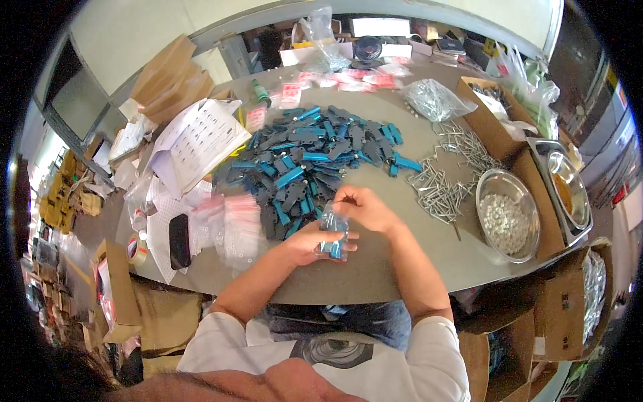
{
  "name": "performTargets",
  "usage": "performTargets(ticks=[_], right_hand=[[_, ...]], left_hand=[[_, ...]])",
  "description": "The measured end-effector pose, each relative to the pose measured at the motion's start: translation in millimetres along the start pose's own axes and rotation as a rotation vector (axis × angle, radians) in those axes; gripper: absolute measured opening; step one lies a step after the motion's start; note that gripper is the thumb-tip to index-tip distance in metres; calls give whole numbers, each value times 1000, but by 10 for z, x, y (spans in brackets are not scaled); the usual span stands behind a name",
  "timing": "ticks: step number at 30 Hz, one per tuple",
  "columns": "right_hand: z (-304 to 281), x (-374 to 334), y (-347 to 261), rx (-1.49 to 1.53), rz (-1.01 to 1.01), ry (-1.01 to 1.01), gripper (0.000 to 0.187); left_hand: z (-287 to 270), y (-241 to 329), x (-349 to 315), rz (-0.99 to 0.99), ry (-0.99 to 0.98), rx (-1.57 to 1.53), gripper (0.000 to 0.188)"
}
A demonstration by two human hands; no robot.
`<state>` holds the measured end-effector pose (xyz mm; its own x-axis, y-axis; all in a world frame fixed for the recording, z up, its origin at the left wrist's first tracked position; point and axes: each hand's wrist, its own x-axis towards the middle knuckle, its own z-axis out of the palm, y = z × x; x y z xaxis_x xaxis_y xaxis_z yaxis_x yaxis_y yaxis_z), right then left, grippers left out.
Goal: The person repeatedly picks up small blue and gray plastic components from a pile on the table, places them into small clear plastic bags, and sets the filled bags aside. The person also handles metal fasteners and occasionally moves items on the table to continue the packing process.
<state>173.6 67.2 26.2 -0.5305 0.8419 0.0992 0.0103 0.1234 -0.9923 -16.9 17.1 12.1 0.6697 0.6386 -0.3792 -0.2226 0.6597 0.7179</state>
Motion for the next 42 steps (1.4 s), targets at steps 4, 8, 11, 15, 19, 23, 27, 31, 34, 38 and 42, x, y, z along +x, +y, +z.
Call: performTargets(ticks=[4, 8, 11, 15, 19, 23, 27, 31, 34, 38, 42], right_hand=[[-151, 35, -22, -67, 38, 122, 19], [-225, 151, 255, -658, -9, 331, 30], [125, 241, 282, -971, -189, 372, 36], [65, 334, 541, -926, -267, 454, 28], [-35, 287, 383, -718, -184, 567, 23], [-232, 112, 185, -75, -52, 461, 20], [-249, -31, -117, 207, 6, 253, 15], [-316, -55, -69, 238, 116, 99, 20], [-349, -65, -28, 268, 81, 21, 23], [-276, -45, -22, 51, 41, -148, 24], [-248, -69, -25, -94, 35, -176, 40]], left_hand=[[-49, -122, 53, 8, -35, -12, 45], [60, -115, -2, -1, -205, -12, 42], [1, -186, 17, -96, -339, -67, 48], [13, -202, 13, -116, -383, -139, 51], [-24, -167, 13, -107, -392, -252, 46], [-82, -115, 39, -71, -342, -168, 55], [-113, -74, 49, -67, -319, -215, 54], [-107, -56, 63, -56, -298, -222, 52], [-91, -53, 57, -34, -241, -115, 52], [-74, -41, 35, -6, -211, -107, 51], [-59, -35, 32, 27, -149, -97, 51]])
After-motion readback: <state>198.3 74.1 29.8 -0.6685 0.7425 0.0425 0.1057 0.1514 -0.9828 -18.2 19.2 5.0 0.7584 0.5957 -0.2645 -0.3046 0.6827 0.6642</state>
